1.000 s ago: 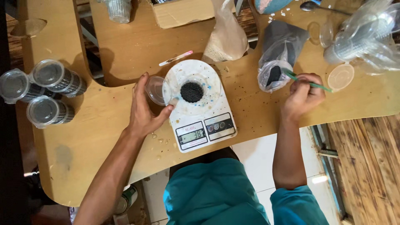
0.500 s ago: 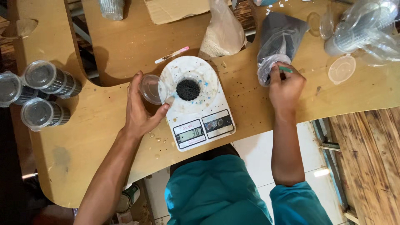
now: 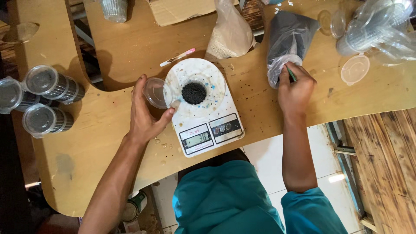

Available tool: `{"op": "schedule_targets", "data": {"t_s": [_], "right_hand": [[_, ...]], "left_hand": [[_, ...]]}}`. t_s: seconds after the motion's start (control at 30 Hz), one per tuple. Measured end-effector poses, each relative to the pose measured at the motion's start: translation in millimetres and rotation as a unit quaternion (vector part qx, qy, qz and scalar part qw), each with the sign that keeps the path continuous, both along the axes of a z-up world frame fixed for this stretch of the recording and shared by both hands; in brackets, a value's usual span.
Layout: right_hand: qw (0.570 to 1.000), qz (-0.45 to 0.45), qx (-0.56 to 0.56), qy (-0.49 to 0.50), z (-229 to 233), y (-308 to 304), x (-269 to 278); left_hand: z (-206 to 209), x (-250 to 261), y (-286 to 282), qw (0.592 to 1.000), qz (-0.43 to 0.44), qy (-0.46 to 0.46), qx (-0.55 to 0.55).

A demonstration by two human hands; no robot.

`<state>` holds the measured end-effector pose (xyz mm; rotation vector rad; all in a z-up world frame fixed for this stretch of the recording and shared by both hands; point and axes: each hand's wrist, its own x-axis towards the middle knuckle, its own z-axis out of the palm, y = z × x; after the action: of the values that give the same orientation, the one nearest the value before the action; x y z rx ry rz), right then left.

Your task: The person scoops a dark granular substance from a plastic bag into a small plastic container placed on a digital scale. They repeatedly add and remove small amounts to reach a target weight, then set the filled container aside and repeat the process with a new container.

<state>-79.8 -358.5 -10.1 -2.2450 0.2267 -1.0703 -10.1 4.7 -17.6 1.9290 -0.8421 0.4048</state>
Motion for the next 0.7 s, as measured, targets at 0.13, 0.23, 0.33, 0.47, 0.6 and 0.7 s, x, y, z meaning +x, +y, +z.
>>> {"op": "schedule_targets", "data": {"t_s": [0.13, 0.23, 0.33, 0.47, 0.6, 0.7], "right_hand": [[1.0, 0.001, -0.001, -0.005, -0.3, 0.1, -0.5], [1.0, 0.004, -0.002, -0.008, 0.4, 0.1, -1.4], [1.0, -0.002, -0.003, -0.012, 9.3, 11.2, -8.6], [0.999, -0.024, -0.022, 0.002, 24.3, 25.6, -24.0], [0.999, -0.019, -0.032, -0.029, 23.1, 26.1, -26.0], [0.999, 0.0, -0.028, -0.037, 24.8, 26.6, -26.2]], "left_hand": [[0.9, -0.1, -0.3, 1.0, 0.0, -0.003, 0.0], [4.3, -0.1, -1.2, 1.0, -0.005, 0.004, -0.002], [4.6, -0.6, -0.9, 1.0, -0.006, 0.006, -0.003], [4.5, 0.5, -1.5, 1.0, -0.005, 0.007, 0.006], [4.4, 0.1, -2.3, 1.0, -0.006, -0.005, 0.004], [6.8, 1.1, -3.4, 1.0, -0.005, -0.015, 0.005]]}}
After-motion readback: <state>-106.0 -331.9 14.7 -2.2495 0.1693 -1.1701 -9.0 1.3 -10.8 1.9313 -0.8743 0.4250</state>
